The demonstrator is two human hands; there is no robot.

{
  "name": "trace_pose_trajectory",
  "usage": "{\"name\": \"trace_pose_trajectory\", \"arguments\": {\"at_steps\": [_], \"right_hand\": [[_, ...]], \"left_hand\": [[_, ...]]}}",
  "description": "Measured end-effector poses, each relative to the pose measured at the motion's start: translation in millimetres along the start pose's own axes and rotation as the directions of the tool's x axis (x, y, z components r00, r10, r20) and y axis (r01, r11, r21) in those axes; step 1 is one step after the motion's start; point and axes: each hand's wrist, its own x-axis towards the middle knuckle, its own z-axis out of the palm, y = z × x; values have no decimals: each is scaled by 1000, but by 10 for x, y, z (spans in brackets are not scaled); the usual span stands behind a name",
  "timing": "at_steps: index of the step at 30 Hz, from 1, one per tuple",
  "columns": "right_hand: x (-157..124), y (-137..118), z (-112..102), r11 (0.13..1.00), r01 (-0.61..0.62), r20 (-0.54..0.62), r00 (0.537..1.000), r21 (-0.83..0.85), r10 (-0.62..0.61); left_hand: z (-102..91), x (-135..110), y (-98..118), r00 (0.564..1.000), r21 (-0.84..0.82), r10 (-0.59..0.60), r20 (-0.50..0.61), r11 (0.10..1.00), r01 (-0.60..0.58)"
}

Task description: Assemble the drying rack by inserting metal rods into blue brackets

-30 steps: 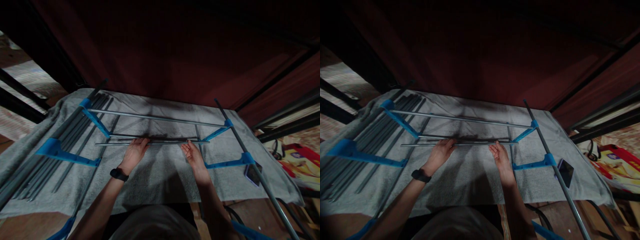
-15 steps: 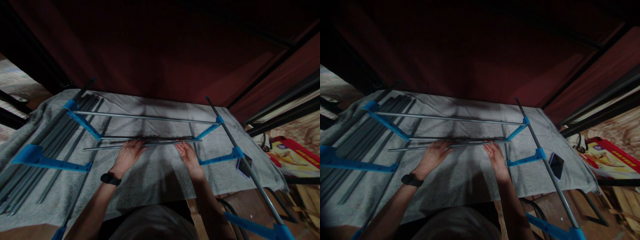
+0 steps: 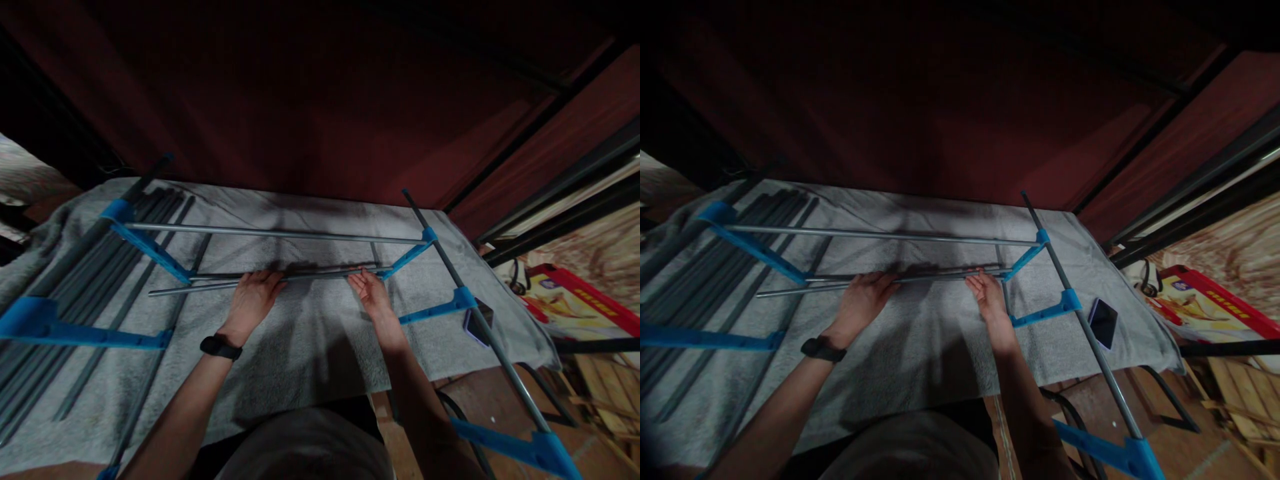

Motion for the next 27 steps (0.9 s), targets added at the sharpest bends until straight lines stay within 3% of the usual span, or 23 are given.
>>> {"name": "trace_pose_trajectory", "arguments": {"at_steps": [17,21,24,25,27], "right_hand": [[44,-49,-53,999,-22,-13,1000,-49,22],[25,-48,-119,986,-20,-5,1000,-164,19],[26,-18,-283,925,103,-97,984,-365,-147],[37,-10,-353,882,174,-143,955,-438,-260],[79,-12,-494,753,297,-206,844,-587,-494]], "left_hand": [[25,72,-22,1000,-60,13,9,998,-13],[21,87,-31,1000,-54,16,10,998,-15],[24,92,-47,1000,-62,6,3,998,-6],[27,94,-52,1000,-68,6,-1,998,-6],[32,100,-58,1000,-81,7,-13,997,-8]]}}
